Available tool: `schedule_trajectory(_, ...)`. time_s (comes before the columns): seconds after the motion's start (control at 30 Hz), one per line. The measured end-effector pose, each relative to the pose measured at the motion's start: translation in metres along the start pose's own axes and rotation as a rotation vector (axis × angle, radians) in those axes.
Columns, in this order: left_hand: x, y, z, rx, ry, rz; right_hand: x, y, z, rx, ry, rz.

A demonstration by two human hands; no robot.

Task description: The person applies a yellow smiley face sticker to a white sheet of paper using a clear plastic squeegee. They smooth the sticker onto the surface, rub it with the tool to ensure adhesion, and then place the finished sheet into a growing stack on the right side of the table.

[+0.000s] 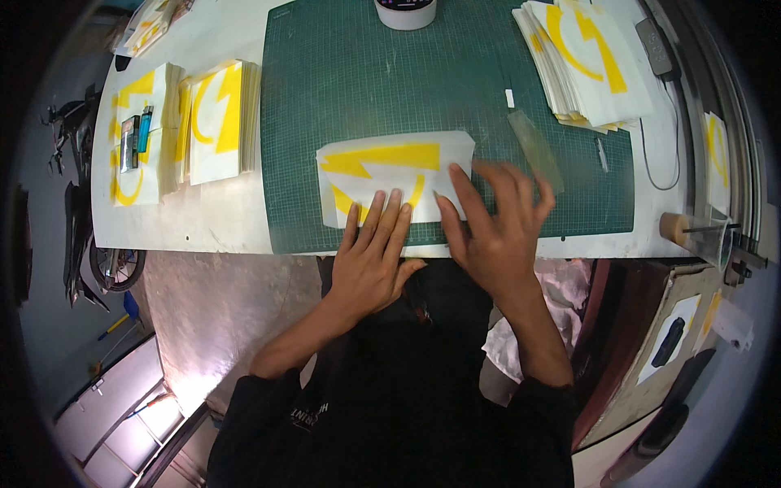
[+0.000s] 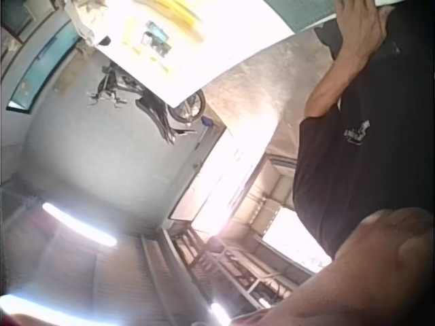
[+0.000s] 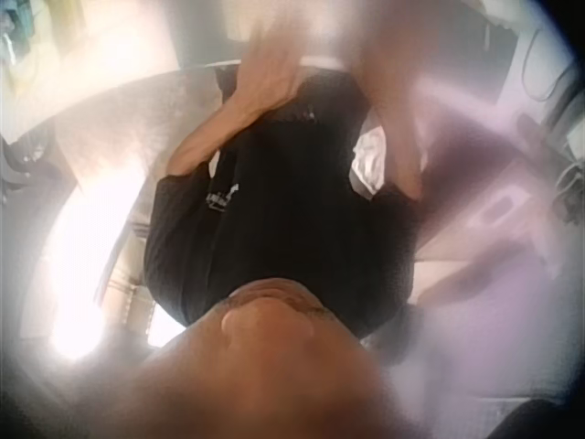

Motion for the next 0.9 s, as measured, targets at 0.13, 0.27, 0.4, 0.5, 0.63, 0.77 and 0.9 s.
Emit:
schedule_trajectory(0.13, 0.001, 0.001, -0.002, 0.013, 0.012, 0.012, 0.006, 0.066, 0.012, 0.058, 0.21, -0.16)
schedule_trajectory(0.27, 0.0, 0.003, -0.006, -0.007, -0.017, 0.017, -0.009, 0.086, 0.04, 0.196, 0.283, -0.171)
schedule_trajectory(0.4, 0.006, 0.008, -0.012, -0.071, -0.053, 0.034, -0.014, 0.091, 0.06, 0.221, 0.209, -0.076)
schedule_trajectory(0.5, 0.023, 0.015, -0.014, -0.049, -0.056, 0.014, -0.009, 0.087, 0.066, 0.127, 0.19, -0.049)
schedule_trajectory(0.63, 0.035, 0.03, -0.032, -0.076, 0.031, -0.047, -0.006, 0.082, 0.073, 0.068, 0.157, -0.042)
schedule_trajectory(0.77, 0.057, 0.034, -0.041, -0.068, 0.036, -0.104, -0.002, 0.078, 0.07, 0.035, 0.055, -0.023)
schedule_trajectory(0.9, 0.06, 0.035, -0.039, -0.005, 0.049, -0.119, 0.027, 0.059, 0.072, 0.061, -0.069, -0.16)
Point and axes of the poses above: each hand's wrist, its own y-axis towards the middle knuckle, its own z-axis out of the palm, x = y × z, the point moved 2 cm from there along y, towards the middle knuckle, and after that the axes turned 8 degrees about x, right-handed, at the moved point
